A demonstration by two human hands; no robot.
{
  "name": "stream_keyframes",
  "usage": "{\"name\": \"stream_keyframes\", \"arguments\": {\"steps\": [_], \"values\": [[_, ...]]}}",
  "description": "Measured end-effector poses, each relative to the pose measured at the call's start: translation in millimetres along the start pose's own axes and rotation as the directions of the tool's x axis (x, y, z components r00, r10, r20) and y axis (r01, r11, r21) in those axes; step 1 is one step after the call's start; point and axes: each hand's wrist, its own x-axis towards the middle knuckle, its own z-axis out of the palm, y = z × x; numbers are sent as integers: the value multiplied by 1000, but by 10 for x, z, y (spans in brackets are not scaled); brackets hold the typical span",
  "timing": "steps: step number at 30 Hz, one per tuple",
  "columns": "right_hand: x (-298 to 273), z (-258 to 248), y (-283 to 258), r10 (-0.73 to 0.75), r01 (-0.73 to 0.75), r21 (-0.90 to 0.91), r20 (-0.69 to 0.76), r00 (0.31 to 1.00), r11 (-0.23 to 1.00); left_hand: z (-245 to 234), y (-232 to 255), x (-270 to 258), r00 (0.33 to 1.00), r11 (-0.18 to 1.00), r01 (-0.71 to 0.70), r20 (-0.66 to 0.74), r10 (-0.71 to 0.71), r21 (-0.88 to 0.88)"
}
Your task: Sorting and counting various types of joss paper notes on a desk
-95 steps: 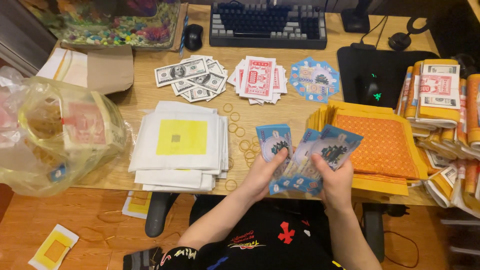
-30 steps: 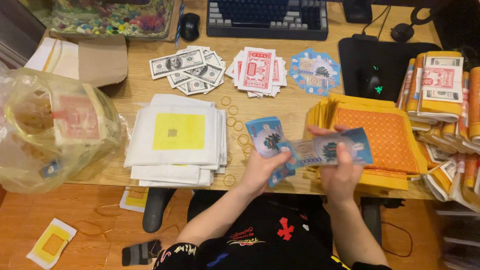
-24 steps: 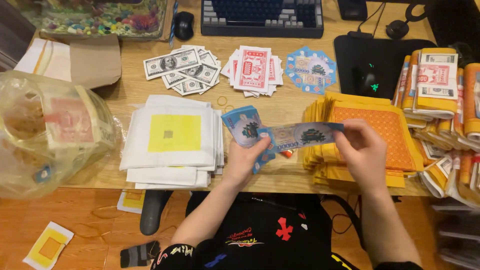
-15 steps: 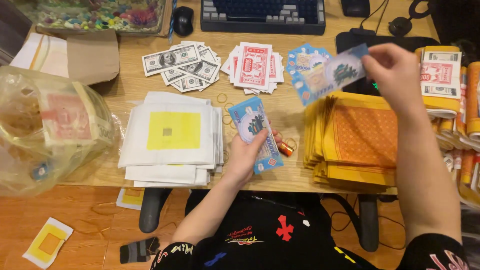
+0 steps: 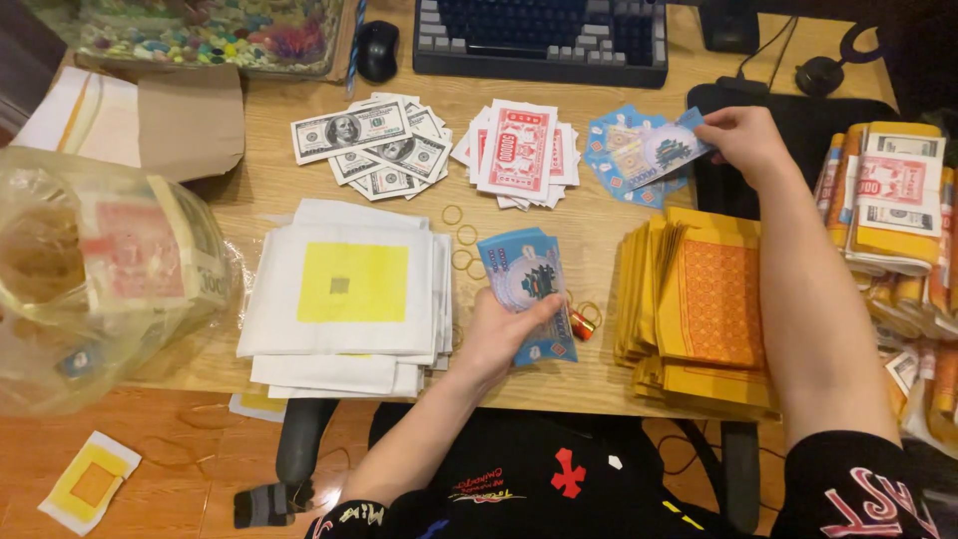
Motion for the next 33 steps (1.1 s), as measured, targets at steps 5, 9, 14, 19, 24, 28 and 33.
{"name": "stream_keyframes", "arguments": {"steps": [5,9,14,19,24,28,33], "values": [[67,-11,-85,-120,56,-433,-123,985,900,11,-31,10,993,987,-39,114,21,157],[-753,266,-848,-334,277,-369,-100,937,887,-33,-114,65,994,986,-101,43,97,130],[-2248,695,-1662,-404,444,-85,290,868,892,31,63,-27,985,985,-169,-13,170,21],[-2879,1032,-1586,-610,662,-58,333,719,747,28,-116,-68,986,980,-166,-38,163,-108],[-2927,1062,-1359,-588,585,60,47,808,809,182,83,-251,993,953,-114,-13,115,-279],[-3017,860,-1113,-313,382,328,-246,917,864,193,-95,-235,999,956,-53,-11,52,-289],[-3191,641,-552,-211,284,378,-223,952,881,227,-132,-246,992,961,-115,18,124,-251]]}}
